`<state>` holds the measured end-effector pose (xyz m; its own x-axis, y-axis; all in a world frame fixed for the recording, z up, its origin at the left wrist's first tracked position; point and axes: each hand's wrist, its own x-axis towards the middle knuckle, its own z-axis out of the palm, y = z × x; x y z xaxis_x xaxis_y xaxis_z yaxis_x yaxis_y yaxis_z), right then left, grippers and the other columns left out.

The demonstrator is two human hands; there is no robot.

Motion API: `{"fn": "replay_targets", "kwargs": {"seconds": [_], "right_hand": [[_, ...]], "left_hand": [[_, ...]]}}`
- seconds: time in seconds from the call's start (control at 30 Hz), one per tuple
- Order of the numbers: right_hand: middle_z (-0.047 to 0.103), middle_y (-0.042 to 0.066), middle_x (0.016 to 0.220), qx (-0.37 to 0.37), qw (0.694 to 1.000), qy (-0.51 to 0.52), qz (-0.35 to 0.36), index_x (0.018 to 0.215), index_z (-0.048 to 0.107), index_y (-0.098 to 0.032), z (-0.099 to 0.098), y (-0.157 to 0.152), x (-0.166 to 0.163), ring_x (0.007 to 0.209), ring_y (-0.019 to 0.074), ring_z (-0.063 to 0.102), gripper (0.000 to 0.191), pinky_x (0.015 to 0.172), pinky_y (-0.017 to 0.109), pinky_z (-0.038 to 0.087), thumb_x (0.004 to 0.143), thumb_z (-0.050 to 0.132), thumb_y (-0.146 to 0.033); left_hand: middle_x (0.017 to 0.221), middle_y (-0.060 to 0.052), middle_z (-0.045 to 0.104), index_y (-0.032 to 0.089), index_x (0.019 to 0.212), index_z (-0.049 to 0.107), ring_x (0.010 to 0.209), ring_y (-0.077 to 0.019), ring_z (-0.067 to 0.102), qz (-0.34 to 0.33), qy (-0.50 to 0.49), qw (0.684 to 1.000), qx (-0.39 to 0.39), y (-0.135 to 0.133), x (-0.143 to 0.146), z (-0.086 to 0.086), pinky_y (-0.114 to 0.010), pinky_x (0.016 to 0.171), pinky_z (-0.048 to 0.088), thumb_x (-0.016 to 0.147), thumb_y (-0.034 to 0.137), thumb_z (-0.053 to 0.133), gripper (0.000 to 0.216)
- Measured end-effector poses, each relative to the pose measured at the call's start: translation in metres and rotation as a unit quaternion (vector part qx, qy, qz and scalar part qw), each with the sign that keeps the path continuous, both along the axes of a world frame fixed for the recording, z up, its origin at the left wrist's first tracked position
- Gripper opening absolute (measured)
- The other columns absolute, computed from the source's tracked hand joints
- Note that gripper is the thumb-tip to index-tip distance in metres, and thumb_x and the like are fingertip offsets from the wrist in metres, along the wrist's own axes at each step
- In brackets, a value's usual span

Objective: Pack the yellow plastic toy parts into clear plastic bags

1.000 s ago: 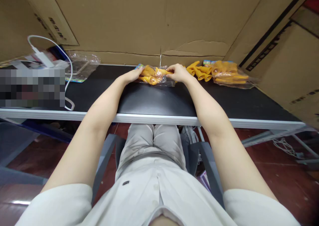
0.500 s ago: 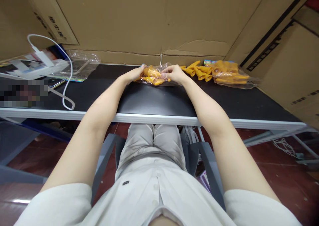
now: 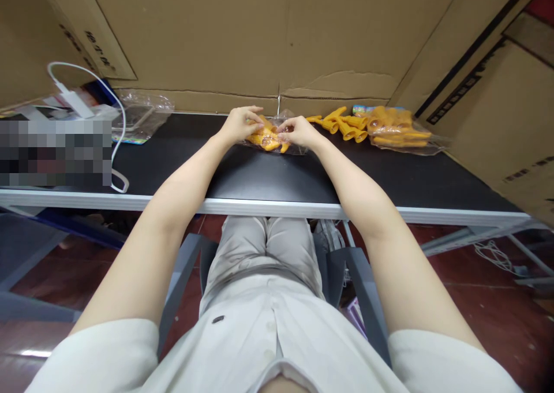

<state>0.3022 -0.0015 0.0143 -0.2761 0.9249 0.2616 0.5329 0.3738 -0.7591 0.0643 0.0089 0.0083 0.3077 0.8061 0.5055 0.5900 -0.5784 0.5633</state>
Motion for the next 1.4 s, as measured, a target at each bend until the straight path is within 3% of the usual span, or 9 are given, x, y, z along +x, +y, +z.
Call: {"fn": "replay_targets", "kwargs": {"seconds": [0.17, 0.27, 0.47, 0.57, 0.7, 0.93, 1.13, 1.4], "right_hand": [[0.079, 0.004, 0.091, -0.050, 0.984, 0.169, 0.019, 0.091, 0.075, -0.019, -0.001, -0.005, -0.008, 0.100, 0.0248, 0.078, 0.023, 0.097, 0.044, 0.069, 0.073, 0.085, -0.009], [0.081, 0.005, 0.095, -0.073, 0.978, 0.194, 0.029, 0.091, 0.075, -0.018, -0.005, -0.003, -0.011, 0.103, 0.0247, 0.079, 0.027, 0.102, 0.045, 0.068, 0.071, 0.080, -0.002], [0.084, 0.007, 0.106, -0.057, 0.987, 0.139, 0.047, 0.096, 0.079, -0.017, -0.013, 0.007, -0.011, 0.116, 0.0268, 0.078, 0.031, 0.111, 0.044, 0.064, 0.068, 0.084, -0.006], [0.084, 0.007, 0.108, -0.027, 0.996, 0.071, 0.052, 0.095, 0.080, -0.018, -0.013, 0.008, -0.011, 0.116, 0.0279, 0.078, 0.032, 0.113, 0.045, 0.062, 0.065, 0.092, -0.015], [0.083, 0.006, 0.106, 0.021, 0.998, -0.013, 0.064, 0.082, 0.079, -0.020, -0.006, 0.001, -0.012, 0.117, 0.0302, 0.076, 0.022, 0.114, 0.045, 0.060, 0.066, 0.093, -0.017], [0.084, 0.007, 0.110, 0.040, 0.989, -0.060, 0.130, 0.072, 0.077, -0.025, 0.008, -0.015, -0.007, 0.126, 0.0334, 0.073, 0.023, 0.116, 0.046, 0.057, 0.064, 0.099, -0.030], [0.081, 0.012, 0.130, 0.071, 0.979, -0.061, 0.179, 0.080, 0.082, -0.021, 0.000, -0.007, -0.005, 0.127, 0.0331, 0.073, 0.040, 0.116, 0.045, 0.055, 0.065, 0.100, -0.053], [0.083, 0.012, 0.115, 0.132, 0.973, -0.104, 0.161, 0.085, 0.083, -0.023, -0.009, -0.001, -0.012, 0.127, 0.0365, 0.071, 0.050, 0.119, 0.050, 0.052, 0.069, 0.097, -0.068]], "left_hand": [[0.150, -0.013, 0.075, 0.021, 0.099, 0.086, 0.144, -0.0350, 0.068, -0.004, -0.013, 0.999, 0.039, 0.000, 0.008, -0.001, -0.052, 0.132, 0.043, 0.087, 0.026, 0.079, 0.016], [0.152, -0.015, 0.074, 0.021, 0.105, 0.086, 0.145, -0.0353, 0.067, 0.007, -0.024, 0.999, 0.021, 0.000, 0.007, 0.001, -0.051, 0.132, 0.043, 0.090, 0.034, 0.081, 0.020], [0.155, -0.016, 0.071, 0.020, 0.128, 0.081, 0.153, -0.0339, 0.060, 0.093, -0.068, 0.993, 0.018, 0.020, -0.014, -0.007, -0.045, 0.134, 0.040, 0.095, 0.044, 0.076, 0.041], [0.157, -0.020, 0.069, 0.015, 0.141, 0.076, 0.153, -0.0365, 0.060, 0.130, -0.030, 0.989, -0.063, 0.023, -0.022, -0.012, -0.046, 0.134, 0.040, 0.095, 0.045, 0.074, 0.055], [0.158, -0.022, 0.068, 0.009, 0.152, 0.069, 0.149, -0.0364, 0.063, 0.125, 0.007, 0.983, -0.133, 0.014, -0.020, -0.011, -0.045, 0.129, 0.044, 0.103, 0.044, 0.060, 0.061], [0.138, -0.017, 0.081, 0.015, 0.138, 0.080, 0.137, -0.0353, 0.071, 0.099, -0.037, 0.982, -0.155, 0.011, -0.017, -0.015, -0.045, 0.123, 0.051, 0.106, 0.051, 0.057, 0.054], [0.138, -0.020, 0.080, 0.013, 0.141, 0.079, 0.136, -0.0392, 0.072, 0.079, -0.072, 0.973, -0.204, 0.016, -0.023, -0.020, -0.053, 0.122, 0.053, 0.109, 0.062, 0.052, 0.065], [0.140, -0.017, 0.079, 0.016, 0.137, 0.081, 0.143, -0.0369, 0.069, 0.096, -0.066, 0.975, -0.191, 0.021, -0.027, -0.020, -0.053, 0.127, 0.046, 0.111, 0.059, 0.047, 0.061]]}}
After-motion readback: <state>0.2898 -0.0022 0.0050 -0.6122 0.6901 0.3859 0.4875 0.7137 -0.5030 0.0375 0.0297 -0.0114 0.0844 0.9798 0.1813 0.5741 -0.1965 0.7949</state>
